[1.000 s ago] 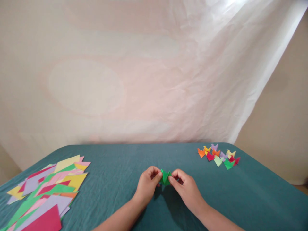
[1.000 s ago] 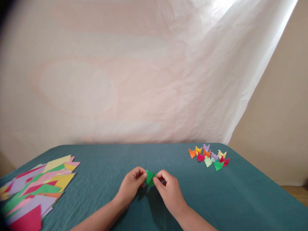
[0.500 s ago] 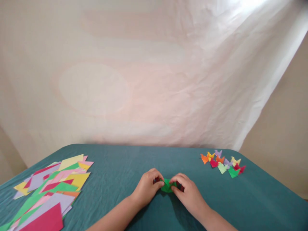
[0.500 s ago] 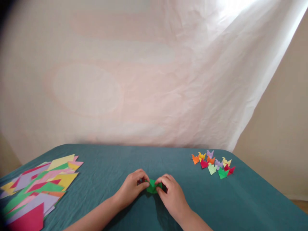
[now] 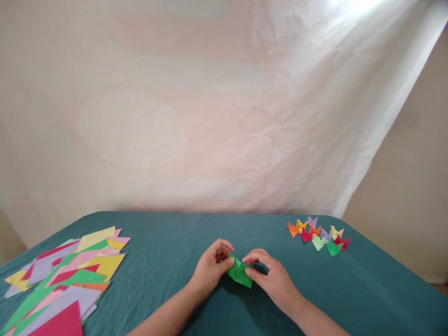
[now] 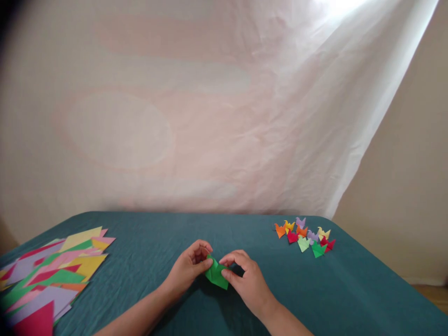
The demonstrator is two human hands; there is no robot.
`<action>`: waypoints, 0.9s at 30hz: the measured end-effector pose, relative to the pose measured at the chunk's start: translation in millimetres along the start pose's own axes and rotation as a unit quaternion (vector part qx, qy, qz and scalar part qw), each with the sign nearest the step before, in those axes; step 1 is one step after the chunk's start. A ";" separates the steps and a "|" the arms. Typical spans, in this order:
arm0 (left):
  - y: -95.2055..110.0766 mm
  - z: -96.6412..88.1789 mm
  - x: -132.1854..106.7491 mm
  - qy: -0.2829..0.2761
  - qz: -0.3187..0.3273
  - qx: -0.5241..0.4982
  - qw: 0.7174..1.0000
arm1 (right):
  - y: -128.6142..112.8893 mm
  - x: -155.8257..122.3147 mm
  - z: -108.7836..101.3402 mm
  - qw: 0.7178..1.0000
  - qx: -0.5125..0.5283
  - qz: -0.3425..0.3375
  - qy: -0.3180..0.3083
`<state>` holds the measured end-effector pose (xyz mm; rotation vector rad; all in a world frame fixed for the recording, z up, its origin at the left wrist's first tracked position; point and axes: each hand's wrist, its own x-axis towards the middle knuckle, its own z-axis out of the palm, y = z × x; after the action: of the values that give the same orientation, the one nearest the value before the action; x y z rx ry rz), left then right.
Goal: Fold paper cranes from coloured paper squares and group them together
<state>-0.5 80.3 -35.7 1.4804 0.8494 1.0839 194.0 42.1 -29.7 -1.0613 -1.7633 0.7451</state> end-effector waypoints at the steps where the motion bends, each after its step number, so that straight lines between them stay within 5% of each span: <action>1: -0.1 -0.3 0.3 -0.008 -0.005 -0.023 1.000 | 0.6 0.3 -0.4 1.000 0.006 0.008 -0.011; 7: 5.2 -4.7 0.4 -0.059 -0.079 -0.019 0.995 | 9.1 1.3 -3.4 0.998 0.034 0.056 -0.019; 20: 5.7 -7.4 0.6 -0.078 -0.083 -0.048 0.992 | 21.3 -0.2 -2.3 0.991 0.088 0.082 -0.054; 27: 4.7 -7.4 0.4 -0.086 -0.069 0.038 0.993 | 17.3 0.6 -2.4 0.994 0.055 0.077 -0.047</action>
<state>-7.5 82.3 -30.8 1.5306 0.8655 0.8181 202.0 50.5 -42.9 -1.1123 -1.7108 0.9902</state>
